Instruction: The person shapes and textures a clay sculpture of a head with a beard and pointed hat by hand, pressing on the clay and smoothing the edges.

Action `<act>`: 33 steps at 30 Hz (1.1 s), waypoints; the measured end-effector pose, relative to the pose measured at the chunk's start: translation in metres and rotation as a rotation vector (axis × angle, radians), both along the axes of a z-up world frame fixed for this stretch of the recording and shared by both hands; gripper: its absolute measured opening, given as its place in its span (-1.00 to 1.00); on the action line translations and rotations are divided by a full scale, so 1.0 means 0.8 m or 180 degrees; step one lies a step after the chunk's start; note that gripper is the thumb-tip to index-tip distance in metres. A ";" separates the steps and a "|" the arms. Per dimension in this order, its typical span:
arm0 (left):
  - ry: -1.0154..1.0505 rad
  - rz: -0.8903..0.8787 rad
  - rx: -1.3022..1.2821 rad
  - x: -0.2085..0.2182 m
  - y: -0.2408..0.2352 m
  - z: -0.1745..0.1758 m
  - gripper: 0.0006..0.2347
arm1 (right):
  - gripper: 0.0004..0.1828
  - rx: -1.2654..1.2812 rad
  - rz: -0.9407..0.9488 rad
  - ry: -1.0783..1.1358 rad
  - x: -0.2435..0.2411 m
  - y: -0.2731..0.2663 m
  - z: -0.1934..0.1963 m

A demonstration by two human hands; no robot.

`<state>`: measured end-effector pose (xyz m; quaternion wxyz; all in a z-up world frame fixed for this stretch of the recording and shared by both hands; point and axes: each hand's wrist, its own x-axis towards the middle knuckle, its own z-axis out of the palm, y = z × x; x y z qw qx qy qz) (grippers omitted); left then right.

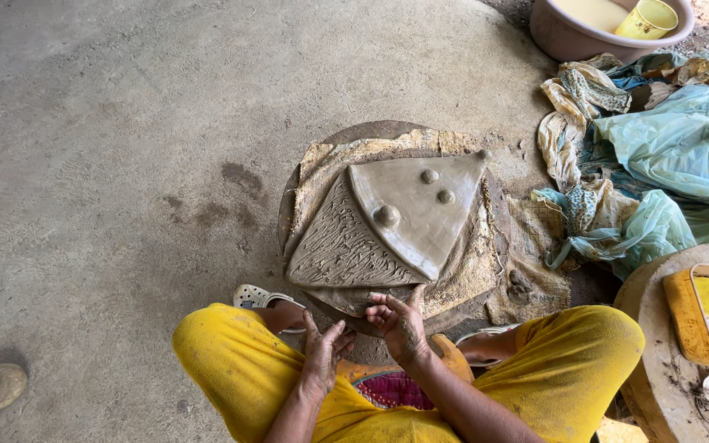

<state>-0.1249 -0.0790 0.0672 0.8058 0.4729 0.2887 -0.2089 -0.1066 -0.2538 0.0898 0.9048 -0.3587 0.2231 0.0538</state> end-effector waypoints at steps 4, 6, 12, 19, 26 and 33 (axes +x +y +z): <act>0.0192 -0.0094 -0.0040 -0.004 -0.003 -0.012 -0.01 | -0.28 -0.0626 0.0251 0.0456 -0.014 -0.025 -0.029; 0.0233 -0.0090 0.0318 -0.003 0.000 -0.029 -0.01 | -0.61 -0.0852 0.0300 0.0171 -0.024 -0.058 -0.070; -0.0010 0.0037 0.0012 0.007 0.006 -0.066 -0.03 | -0.61 -0.5457 -0.0334 -0.0168 0.012 -0.185 -0.108; -0.0026 -0.0279 0.0081 0.006 0.006 -0.049 -0.04 | -0.13 -0.6645 0.0379 -0.0130 0.038 -0.190 -0.049; -0.0009 -0.0326 0.0023 0.004 0.003 -0.052 -0.05 | -0.20 -0.6677 0.0459 -0.0058 0.050 -0.191 -0.039; 0.0067 -0.0292 -0.0054 0.004 0.004 -0.059 -0.05 | -0.18 -0.6655 0.0443 -0.0152 0.059 -0.203 -0.046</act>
